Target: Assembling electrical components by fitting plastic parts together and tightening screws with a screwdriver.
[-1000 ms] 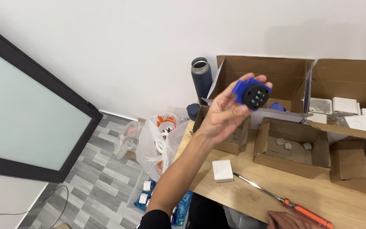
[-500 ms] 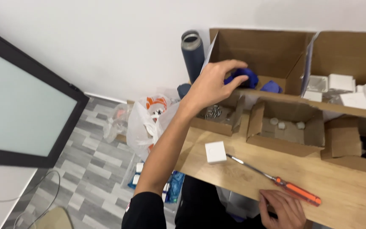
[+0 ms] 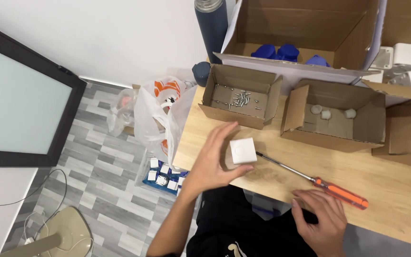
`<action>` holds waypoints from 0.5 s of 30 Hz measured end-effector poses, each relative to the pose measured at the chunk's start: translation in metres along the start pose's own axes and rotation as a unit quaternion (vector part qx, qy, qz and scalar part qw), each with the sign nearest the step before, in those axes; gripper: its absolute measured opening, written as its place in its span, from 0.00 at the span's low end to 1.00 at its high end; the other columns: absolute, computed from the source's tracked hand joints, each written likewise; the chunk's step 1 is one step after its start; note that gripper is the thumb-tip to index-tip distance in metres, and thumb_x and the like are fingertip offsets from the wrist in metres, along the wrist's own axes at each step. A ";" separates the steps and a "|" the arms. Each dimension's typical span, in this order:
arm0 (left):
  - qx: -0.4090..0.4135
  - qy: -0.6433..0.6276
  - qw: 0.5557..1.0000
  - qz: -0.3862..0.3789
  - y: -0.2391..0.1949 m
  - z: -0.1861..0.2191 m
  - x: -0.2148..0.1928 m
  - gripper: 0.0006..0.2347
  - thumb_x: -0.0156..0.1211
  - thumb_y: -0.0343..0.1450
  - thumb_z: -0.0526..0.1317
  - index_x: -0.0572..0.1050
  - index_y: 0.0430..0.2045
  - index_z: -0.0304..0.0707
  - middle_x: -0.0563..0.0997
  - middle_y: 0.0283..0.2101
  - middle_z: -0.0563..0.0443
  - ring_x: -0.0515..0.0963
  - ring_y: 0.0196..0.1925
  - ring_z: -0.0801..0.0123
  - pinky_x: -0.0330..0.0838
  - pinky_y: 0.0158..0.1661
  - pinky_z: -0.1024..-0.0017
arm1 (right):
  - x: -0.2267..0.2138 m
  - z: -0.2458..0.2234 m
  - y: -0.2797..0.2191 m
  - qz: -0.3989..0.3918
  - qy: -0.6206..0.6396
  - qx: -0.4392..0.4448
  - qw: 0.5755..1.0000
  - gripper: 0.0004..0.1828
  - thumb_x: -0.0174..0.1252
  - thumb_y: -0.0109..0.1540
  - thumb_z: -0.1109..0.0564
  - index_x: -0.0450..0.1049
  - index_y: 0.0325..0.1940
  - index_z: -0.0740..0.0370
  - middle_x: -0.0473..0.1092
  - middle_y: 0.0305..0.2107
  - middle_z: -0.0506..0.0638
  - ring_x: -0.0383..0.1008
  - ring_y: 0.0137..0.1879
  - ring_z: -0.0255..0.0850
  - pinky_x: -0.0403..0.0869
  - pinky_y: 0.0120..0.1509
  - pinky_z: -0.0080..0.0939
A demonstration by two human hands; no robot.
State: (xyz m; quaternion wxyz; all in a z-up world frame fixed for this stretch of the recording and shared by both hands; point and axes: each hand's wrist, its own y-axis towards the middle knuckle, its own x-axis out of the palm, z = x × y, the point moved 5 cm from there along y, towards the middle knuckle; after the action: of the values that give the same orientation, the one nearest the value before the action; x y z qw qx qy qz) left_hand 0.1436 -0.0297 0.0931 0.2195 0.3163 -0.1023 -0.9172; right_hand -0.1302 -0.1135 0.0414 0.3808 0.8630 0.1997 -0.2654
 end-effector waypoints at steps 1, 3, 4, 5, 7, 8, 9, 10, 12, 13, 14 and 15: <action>-0.071 -0.030 0.997 -0.031 -0.007 -0.004 0.006 0.39 0.72 0.69 0.53 0.61 0.72 0.33 0.69 0.73 0.34 0.69 0.76 0.47 0.61 0.76 0.53 | 0.001 0.001 0.001 -0.013 0.027 0.017 0.999 0.04 0.67 0.66 0.62 0.82 0.45 0.62 0.82 0.41 0.50 0.82 0.49 0.45 0.74 0.64 0.45; -0.086 -0.056 0.995 -0.018 -0.015 -0.010 0.013 0.33 0.72 0.70 0.48 0.65 0.70 0.36 0.75 0.68 0.38 0.75 0.71 0.51 0.66 0.71 0.59 | 0.000 -0.005 0.006 -0.033 0.063 0.019 0.997 0.06 0.66 0.66 0.62 0.81 0.47 0.65 0.81 0.42 0.52 0.82 0.49 0.45 0.77 0.63 0.43; -0.095 -0.077 0.992 -0.004 -0.017 -0.014 0.017 0.28 0.73 0.71 0.43 0.70 0.67 0.39 0.80 0.63 0.43 0.81 0.66 0.55 0.70 0.66 0.64 | 0.000 -0.008 0.009 -0.046 0.100 0.018 0.994 0.09 0.65 0.65 0.63 0.80 0.49 0.68 0.81 0.43 0.54 0.83 0.48 0.44 0.79 0.63 0.41; -0.095 -0.082 0.992 -0.007 -0.017 -0.010 0.017 0.28 0.73 0.71 0.43 0.70 0.67 0.39 0.80 0.63 0.43 0.81 0.66 0.55 0.70 0.66 0.64 | 0.000 -0.012 0.010 -0.048 0.096 0.021 0.994 0.09 0.65 0.65 0.63 0.80 0.49 0.68 0.81 0.43 0.54 0.83 0.48 0.44 0.79 0.63 0.41; -0.038 -0.111 0.992 0.033 -0.017 0.005 0.015 0.24 0.74 0.70 0.38 0.74 0.61 0.35 0.81 0.63 0.40 0.82 0.66 0.53 0.73 0.68 0.63 | 0.000 -0.014 0.010 -0.085 0.145 0.084 0.982 0.16 0.63 0.66 0.56 0.80 0.55 0.66 0.81 0.49 0.56 0.83 0.54 0.41 0.82 0.60 0.34; -0.038 -0.118 0.992 0.029 -0.020 0.007 0.019 0.24 0.74 0.70 0.38 0.74 0.61 0.35 0.81 0.63 0.40 0.82 0.66 0.53 0.73 0.68 0.63 | 0.002 -0.013 0.011 -0.085 0.138 0.089 0.983 0.16 0.63 0.66 0.56 0.80 0.55 0.66 0.81 0.49 0.56 0.83 0.54 0.41 0.82 0.60 0.34; 0.006 -0.114 0.993 0.022 -0.023 0.014 0.024 0.23 0.74 0.70 0.36 0.74 0.61 0.34 0.81 0.63 0.39 0.81 0.67 0.50 0.73 0.70 0.58 | 0.008 -0.009 0.010 -0.115 0.220 0.148 0.957 0.26 0.59 0.67 0.50 0.73 0.64 0.69 0.78 0.56 0.59 0.84 0.56 0.44 0.82 0.59 0.37; 0.049 -0.109 0.993 0.014 -0.027 0.021 0.027 0.23 0.73 0.70 0.34 0.75 0.61 0.34 0.80 0.64 0.38 0.79 0.69 0.48 0.74 0.72 0.53 | 0.015 -0.005 0.008 -0.143 0.300 0.207 0.920 0.36 0.55 0.68 0.43 0.66 0.72 0.72 0.75 0.64 0.62 0.85 0.58 0.47 0.82 0.59 0.40; 0.071 -0.113 0.991 0.010 -0.030 0.032 0.032 0.20 0.71 0.73 0.34 0.75 0.60 0.34 0.80 0.64 0.38 0.79 0.70 0.45 0.74 0.72 0.51 | 0.026 0.003 0.004 -0.163 0.318 0.229 0.905 0.39 0.55 0.67 0.42 0.62 0.76 0.70 0.74 0.65 0.62 0.83 0.59 0.47 0.82 0.58 0.41; 0.093 -0.112 0.989 0.010 -0.032 0.038 0.033 0.16 0.68 0.76 0.33 0.75 0.59 0.35 0.80 0.64 0.38 0.79 0.70 0.43 0.74 0.73 0.48 | 0.032 0.006 0.001 -0.184 0.341 0.246 0.888 0.42 0.56 0.67 0.42 0.58 0.80 0.68 0.72 0.67 0.62 0.82 0.59 0.46 0.81 0.56 0.41; 0.093 -0.114 0.989 0.008 -0.033 0.039 0.036 0.16 0.68 0.76 0.33 0.75 0.59 0.35 0.80 0.64 0.38 0.79 0.70 0.43 0.74 0.73 0.48 | 0.034 0.006 0.002 -0.183 0.340 0.249 0.888 0.42 0.56 0.67 0.42 0.58 0.80 0.68 0.72 0.67 0.62 0.82 0.59 0.46 0.81 0.56 0.41; 0.105 -0.131 0.986 0.008 -0.034 0.040 0.038 0.16 0.66 0.76 0.32 0.75 0.59 0.34 0.79 0.64 0.38 0.80 0.70 0.41 0.75 0.73 0.47 | 0.037 0.005 0.004 -0.192 0.340 0.250 0.886 0.42 0.56 0.68 0.42 0.58 0.80 0.67 0.70 0.70 0.61 0.79 0.64 0.47 0.80 0.61 0.43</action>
State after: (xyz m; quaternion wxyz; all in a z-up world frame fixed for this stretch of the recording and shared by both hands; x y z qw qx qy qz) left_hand 0.0804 -0.0153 0.0933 0.1771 0.2136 -0.2283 -0.9332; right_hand -0.1006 -0.1141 0.0182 0.0029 0.9118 0.4055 -0.0651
